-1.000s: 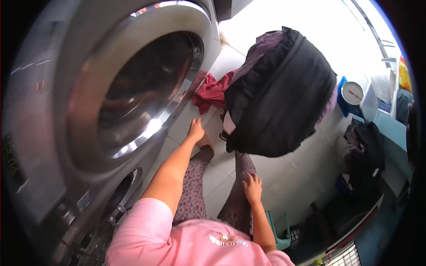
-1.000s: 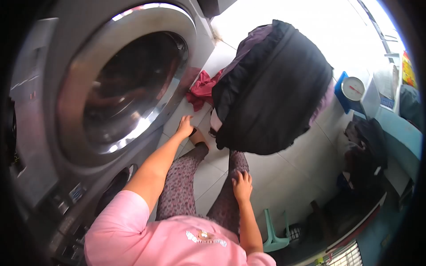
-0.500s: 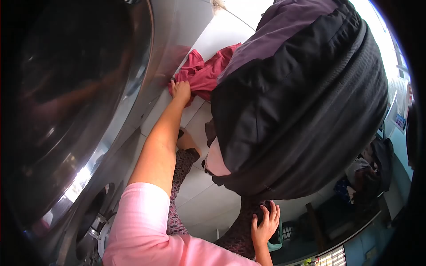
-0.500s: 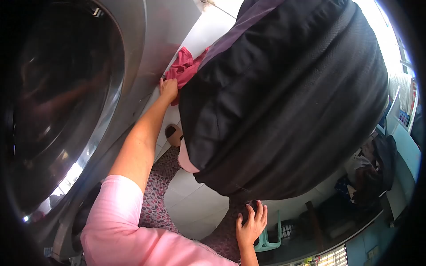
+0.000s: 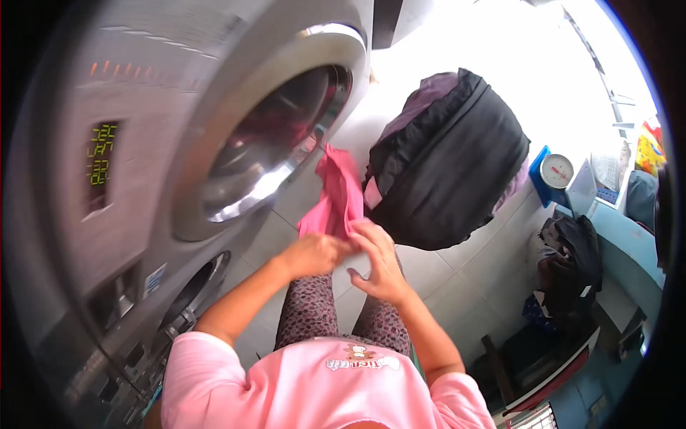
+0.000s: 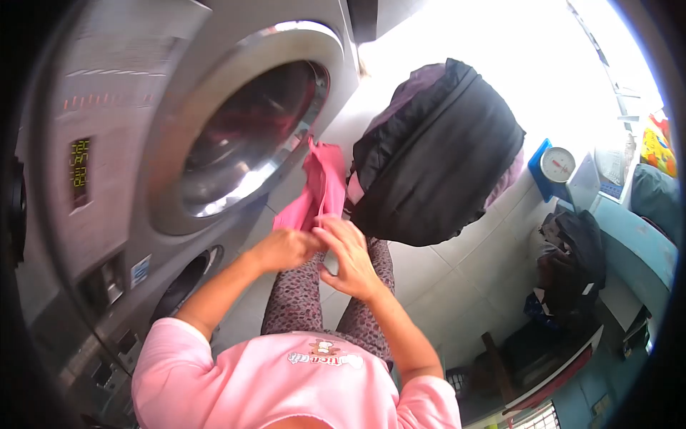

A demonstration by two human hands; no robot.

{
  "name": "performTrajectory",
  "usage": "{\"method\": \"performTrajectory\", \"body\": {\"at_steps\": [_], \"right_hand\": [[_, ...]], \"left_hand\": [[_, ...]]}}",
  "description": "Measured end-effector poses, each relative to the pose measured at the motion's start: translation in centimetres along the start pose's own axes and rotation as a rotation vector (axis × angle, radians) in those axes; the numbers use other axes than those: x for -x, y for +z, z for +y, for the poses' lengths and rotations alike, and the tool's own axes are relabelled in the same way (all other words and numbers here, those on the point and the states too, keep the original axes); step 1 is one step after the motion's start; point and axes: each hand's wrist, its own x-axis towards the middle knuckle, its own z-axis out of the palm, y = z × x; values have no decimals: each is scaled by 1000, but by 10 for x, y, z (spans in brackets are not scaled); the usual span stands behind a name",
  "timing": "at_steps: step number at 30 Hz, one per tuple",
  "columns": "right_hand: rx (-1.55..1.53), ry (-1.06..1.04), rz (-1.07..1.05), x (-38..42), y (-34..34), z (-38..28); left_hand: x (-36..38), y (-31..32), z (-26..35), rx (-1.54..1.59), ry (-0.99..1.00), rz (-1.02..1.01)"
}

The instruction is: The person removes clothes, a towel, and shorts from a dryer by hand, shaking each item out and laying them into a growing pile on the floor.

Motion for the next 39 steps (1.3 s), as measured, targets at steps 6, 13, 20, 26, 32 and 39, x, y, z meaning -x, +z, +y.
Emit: {"method": "performTrajectory", "body": {"at_steps": [6,13,20,26,32,39], "right_hand": [[-155,-85,-624,-9,-55,-92],[251,211,-272,56,-156,-132],[616,377,393,75,-341,-86],[1028,-46,798,73,-482,-124],[1074,-220,1015,108,-503,-153],[927,-66,843,183,-403,-112]], "left_hand": [[99,-118,159,-25,126,163],[156,-198,222,-158,353,805],[-35,-240,231,-179,345,684],[-137,-323,272,-516,566,1026],[-143,-316,313,-463,650,1082],[-89,-209,260,-499,362,864]]}}
